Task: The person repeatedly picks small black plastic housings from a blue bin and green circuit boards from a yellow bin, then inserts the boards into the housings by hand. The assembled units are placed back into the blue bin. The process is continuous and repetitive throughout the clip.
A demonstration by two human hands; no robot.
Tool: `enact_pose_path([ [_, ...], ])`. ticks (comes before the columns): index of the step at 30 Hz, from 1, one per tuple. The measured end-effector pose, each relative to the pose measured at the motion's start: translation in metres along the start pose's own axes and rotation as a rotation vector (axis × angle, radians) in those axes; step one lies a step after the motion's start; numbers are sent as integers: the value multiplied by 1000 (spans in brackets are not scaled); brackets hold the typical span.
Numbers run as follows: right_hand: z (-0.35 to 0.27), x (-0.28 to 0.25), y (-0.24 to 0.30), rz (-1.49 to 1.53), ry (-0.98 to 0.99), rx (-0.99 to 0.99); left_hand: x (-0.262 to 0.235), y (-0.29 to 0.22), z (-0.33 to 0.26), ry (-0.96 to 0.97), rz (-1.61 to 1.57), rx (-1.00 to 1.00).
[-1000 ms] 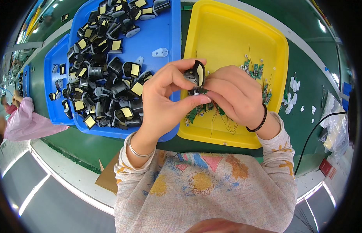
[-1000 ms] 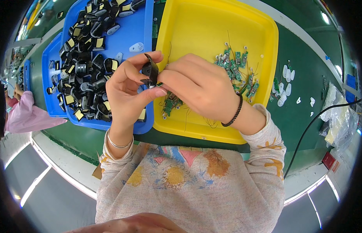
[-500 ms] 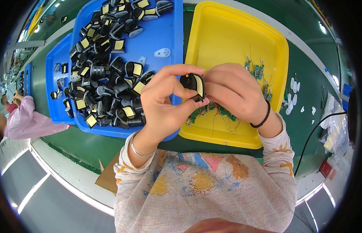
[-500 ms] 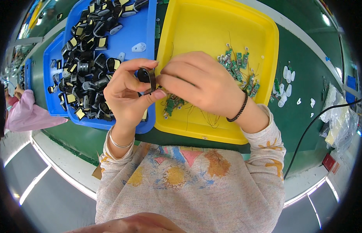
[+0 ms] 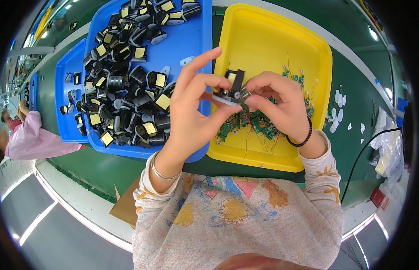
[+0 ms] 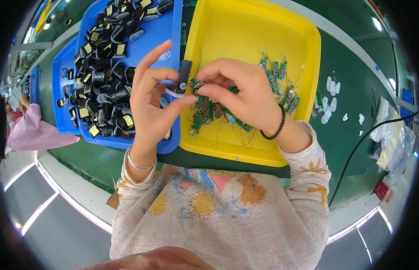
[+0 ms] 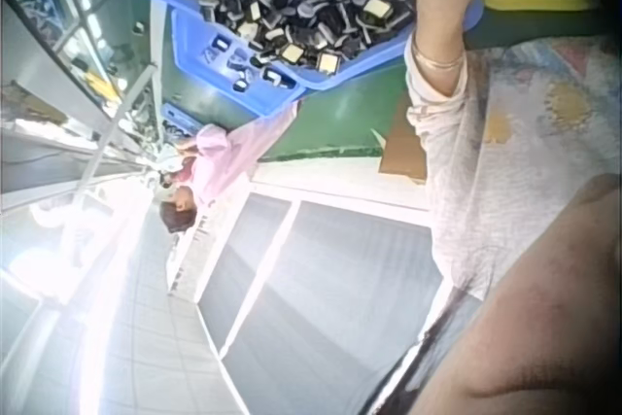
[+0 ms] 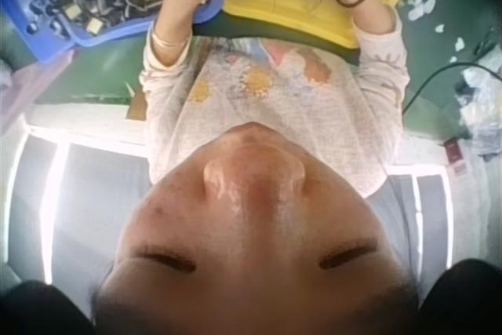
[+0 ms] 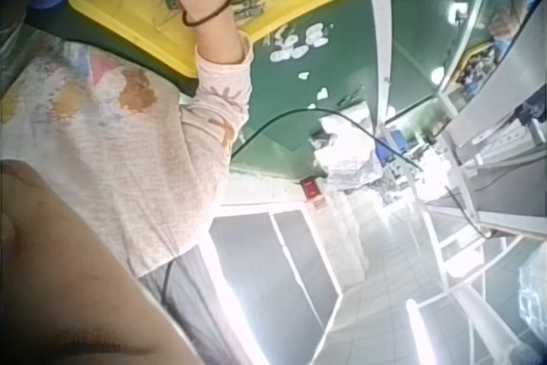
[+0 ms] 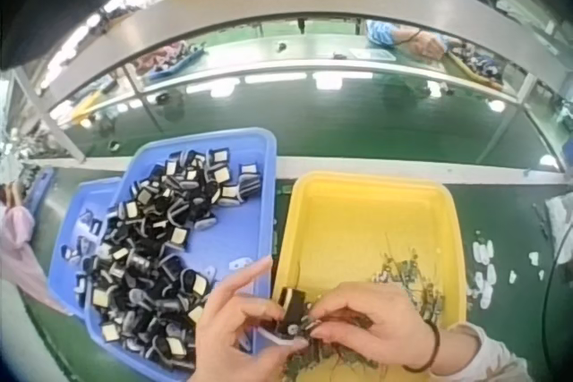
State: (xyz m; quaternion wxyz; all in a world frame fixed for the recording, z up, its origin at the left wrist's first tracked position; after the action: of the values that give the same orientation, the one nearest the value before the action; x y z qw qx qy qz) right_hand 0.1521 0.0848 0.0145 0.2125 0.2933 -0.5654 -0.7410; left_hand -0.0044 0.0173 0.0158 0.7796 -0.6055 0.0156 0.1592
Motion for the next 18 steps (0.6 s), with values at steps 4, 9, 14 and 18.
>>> enact_pose_path([
  [4,-2,-2,2,328,47,186,-6,6,-7,0,-226,-75],
  [9,-5,1,2,469,48,231,0,1,-5,50,-650,-283],
  [14,-5,5,0,625,15,330,6,2,-4,143,-611,-317],
  [18,-5,6,0,650,4,346,8,5,-7,116,-492,-300],
])
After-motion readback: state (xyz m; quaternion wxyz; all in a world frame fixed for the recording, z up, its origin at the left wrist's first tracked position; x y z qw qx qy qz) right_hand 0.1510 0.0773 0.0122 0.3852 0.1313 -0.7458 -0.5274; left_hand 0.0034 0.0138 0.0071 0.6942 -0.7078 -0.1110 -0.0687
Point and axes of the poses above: each hand's wrist, its own z-axis towards the middle knuckle, its own x-axis out of the palm, y = z × x, the point moved 2 cm from there along z, towards the middle knuckle, and after that the axes turned 1 degree about -x, right-handed, at the moved point
